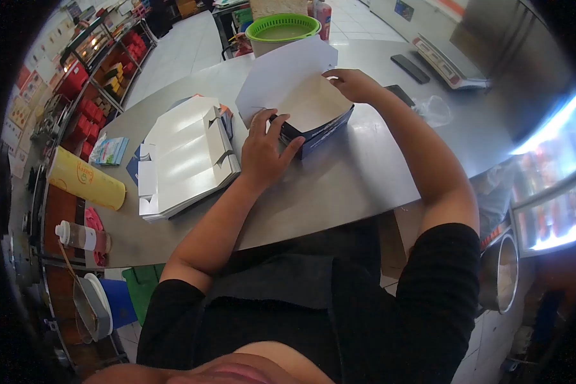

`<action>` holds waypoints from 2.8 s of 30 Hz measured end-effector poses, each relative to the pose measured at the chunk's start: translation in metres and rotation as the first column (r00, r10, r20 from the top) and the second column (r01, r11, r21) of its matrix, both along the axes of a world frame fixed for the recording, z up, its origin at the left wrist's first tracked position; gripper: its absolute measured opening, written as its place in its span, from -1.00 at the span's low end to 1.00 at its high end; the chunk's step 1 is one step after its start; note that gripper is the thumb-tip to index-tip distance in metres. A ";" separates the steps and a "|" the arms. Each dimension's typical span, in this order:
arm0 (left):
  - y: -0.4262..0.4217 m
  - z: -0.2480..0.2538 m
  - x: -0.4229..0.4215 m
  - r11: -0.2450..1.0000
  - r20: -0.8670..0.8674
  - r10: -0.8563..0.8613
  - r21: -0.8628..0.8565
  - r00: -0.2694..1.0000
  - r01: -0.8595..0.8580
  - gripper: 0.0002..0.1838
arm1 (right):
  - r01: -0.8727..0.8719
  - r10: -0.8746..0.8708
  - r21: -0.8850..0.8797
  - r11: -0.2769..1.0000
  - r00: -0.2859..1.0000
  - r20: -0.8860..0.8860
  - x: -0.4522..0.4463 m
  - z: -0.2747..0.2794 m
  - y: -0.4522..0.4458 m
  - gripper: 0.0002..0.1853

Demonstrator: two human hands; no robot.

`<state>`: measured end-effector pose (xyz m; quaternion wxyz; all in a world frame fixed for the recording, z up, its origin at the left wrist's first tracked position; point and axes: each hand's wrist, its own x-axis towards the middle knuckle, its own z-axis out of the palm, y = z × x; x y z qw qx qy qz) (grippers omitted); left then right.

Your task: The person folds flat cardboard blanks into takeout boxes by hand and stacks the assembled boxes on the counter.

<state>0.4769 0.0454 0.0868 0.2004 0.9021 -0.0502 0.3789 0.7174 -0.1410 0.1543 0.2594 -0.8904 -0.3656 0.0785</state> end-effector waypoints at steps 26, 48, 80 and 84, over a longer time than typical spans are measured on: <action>-0.004 -0.006 0.005 0.919 -0.172 0.319 0.296 0.932 -0.260 -0.17 | 0.355 -0.359 0.058 0.933 0.921 0.152 0.009 -0.027 0.006 -0.61; 0.114 0.057 -0.131 0.954 -0.664 -0.093 -0.273 0.742 -0.124 -0.55 | -0.263 0.366 0.904 -0.337 0.848 0.383 -0.096 0.133 -0.068 -0.63; -0.009 0.139 -0.090 0.835 0.201 -0.315 -0.405 0.927 0.372 -0.24 | -0.588 0.664 0.763 0.267 0.686 0.297 -0.193 0.076 0.056 -0.06; 0.005 0.150 -0.083 0.252 0.520 -0.517 -0.667 0.680 0.701 -0.02 | -0.615 0.613 0.718 0.326 0.716 0.335 -0.174 0.095 0.042 -0.27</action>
